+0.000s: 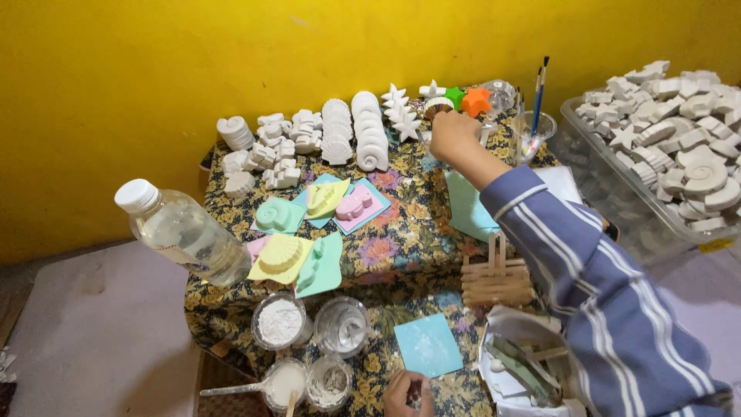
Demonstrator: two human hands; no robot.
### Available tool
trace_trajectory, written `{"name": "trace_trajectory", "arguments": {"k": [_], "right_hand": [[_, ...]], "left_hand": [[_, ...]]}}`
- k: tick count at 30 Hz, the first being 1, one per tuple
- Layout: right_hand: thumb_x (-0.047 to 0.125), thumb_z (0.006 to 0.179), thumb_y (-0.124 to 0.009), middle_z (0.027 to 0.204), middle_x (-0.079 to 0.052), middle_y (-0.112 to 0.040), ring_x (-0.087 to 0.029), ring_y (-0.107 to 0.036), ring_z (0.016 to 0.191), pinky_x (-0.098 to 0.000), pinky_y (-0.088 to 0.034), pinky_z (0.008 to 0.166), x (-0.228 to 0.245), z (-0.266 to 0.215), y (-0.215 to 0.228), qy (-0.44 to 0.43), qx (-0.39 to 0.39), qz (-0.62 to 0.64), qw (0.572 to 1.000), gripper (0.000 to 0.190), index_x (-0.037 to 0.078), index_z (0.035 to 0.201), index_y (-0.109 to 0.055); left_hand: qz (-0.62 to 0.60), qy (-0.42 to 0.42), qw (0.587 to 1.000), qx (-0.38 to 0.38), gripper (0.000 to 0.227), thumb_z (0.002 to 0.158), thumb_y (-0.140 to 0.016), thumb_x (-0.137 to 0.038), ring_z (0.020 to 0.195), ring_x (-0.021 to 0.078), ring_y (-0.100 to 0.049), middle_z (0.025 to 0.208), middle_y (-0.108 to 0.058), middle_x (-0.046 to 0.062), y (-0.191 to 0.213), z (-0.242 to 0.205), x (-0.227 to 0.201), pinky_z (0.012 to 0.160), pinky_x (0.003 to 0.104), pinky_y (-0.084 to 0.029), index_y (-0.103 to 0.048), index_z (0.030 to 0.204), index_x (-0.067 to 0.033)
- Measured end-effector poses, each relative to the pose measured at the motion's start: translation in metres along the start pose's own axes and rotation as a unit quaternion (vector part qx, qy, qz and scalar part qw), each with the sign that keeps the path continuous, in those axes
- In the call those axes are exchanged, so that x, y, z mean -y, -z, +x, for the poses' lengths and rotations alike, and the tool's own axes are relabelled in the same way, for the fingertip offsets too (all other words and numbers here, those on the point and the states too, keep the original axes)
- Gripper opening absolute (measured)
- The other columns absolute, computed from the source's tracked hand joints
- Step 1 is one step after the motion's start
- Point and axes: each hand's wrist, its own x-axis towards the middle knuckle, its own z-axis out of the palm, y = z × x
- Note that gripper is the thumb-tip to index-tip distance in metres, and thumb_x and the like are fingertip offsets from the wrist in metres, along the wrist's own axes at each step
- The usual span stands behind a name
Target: Cleaning excess material from molded toy components and placing them into individual plastic bags for packaging.
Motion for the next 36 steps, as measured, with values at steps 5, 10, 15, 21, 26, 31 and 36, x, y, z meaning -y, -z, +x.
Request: {"name": "trace_trajectory", "arguments": {"k": [5,10,15,21,26,31,36], "right_hand": [[0.035,0.108,-0.053,0.084,-0.004,-0.065,-0.019,-0.062,0.071,-0.0332,-0.056,0.056,-0.009,-0.228,-0.021,0.255,-0.016,0.067,0.965,0.024,0.012,0.109,-0.058],[0.002,0.096,-0.06,0.141,-0.03,-0.057,-0.045,-0.057,0.126,-0.0575,-0.047,0.109,-0.032,-0.358,-0.164,0.373,-0.016,0.193,0.907,0.043,-0.002,0.139,-0.057],[0.026,0.105,-0.051,0.167,-0.023,-0.015,-0.048,-0.017,0.151,-0.0629,-0.037,0.113,-0.024,-0.385,-0.244,0.096,0.066,0.267,0.957,0.065,0.017,0.162,-0.022],[0.02,0.1,-0.056,0.155,-0.009,-0.048,-0.039,-0.044,0.134,-0.0572,-0.042,0.106,-0.014,-0.384,-0.247,0.011,-0.008,0.419,0.908,0.063,0.019,0.158,-0.033],[0.011,0.096,-0.063,0.163,-0.02,-0.028,-0.045,-0.025,0.15,-0.0601,-0.033,0.113,-0.015,-0.373,-0.25,0.0,-0.015,0.44,0.898,0.063,0.022,0.153,-0.04],[0.014,0.095,-0.063,0.162,-0.007,-0.039,-0.03,-0.016,0.159,-0.0547,-0.029,0.123,-0.036,-0.378,-0.216,0.011,0.04,0.527,0.849,0.054,0.018,0.147,-0.049],[0.0,0.087,-0.069,0.14,-0.022,-0.061,-0.031,-0.066,0.121,-0.0442,-0.058,0.097,-0.074,-0.397,-0.165,-0.18,0.095,0.76,0.617,0.086,0.023,0.162,-0.031]], "left_hand": [[-0.023,-0.036,0.998,0.052,0.02,0.096,-0.059,-0.028,0.061,0.0131,-0.057,0.072,-0.061,0.002,0.023,-0.003,-0.014,0.056,0.03,-0.047,-0.069,0.088,-0.0131],[-0.131,-0.041,0.99,-0.018,0.014,0.095,-0.061,-0.02,0.048,0.0108,-0.055,0.062,-0.061,0.0,0.03,-0.006,-0.026,0.041,0.026,-0.045,-0.071,0.092,-0.01],[-0.029,0.009,0.994,-0.106,0.031,0.091,-0.062,-0.02,0.109,0.0289,-0.062,0.115,-0.064,0.011,0.03,-0.008,-0.041,0.095,0.047,-0.051,-0.067,0.122,-0.0124],[-0.039,0.176,0.983,0.046,0.061,0.098,-0.061,-0.027,0.142,0.031,-0.046,0.153,-0.045,0.015,0.033,-0.006,-0.096,0.115,0.048,-0.042,-0.036,0.152,-0.013],[-0.135,0.201,0.969,-0.041,0.065,0.091,-0.068,-0.012,0.117,0.026,-0.068,0.143,-0.06,0.012,0.033,0.013,-0.078,0.097,0.04,-0.058,-0.039,0.149,-0.0087],[-0.168,0.22,0.959,-0.064,0.063,0.088,-0.074,-0.011,0.106,0.025,-0.072,0.134,-0.069,0.013,0.046,0.021,-0.103,0.093,0.039,-0.059,-0.048,0.146,-0.0136],[-0.21,0.178,0.961,-0.024,0.047,0.089,-0.073,-0.006,0.104,0.0216,-0.072,0.114,-0.073,0.012,0.035,0.008,-0.155,0.09,0.027,-0.067,-0.056,0.132,-0.0101]]}}
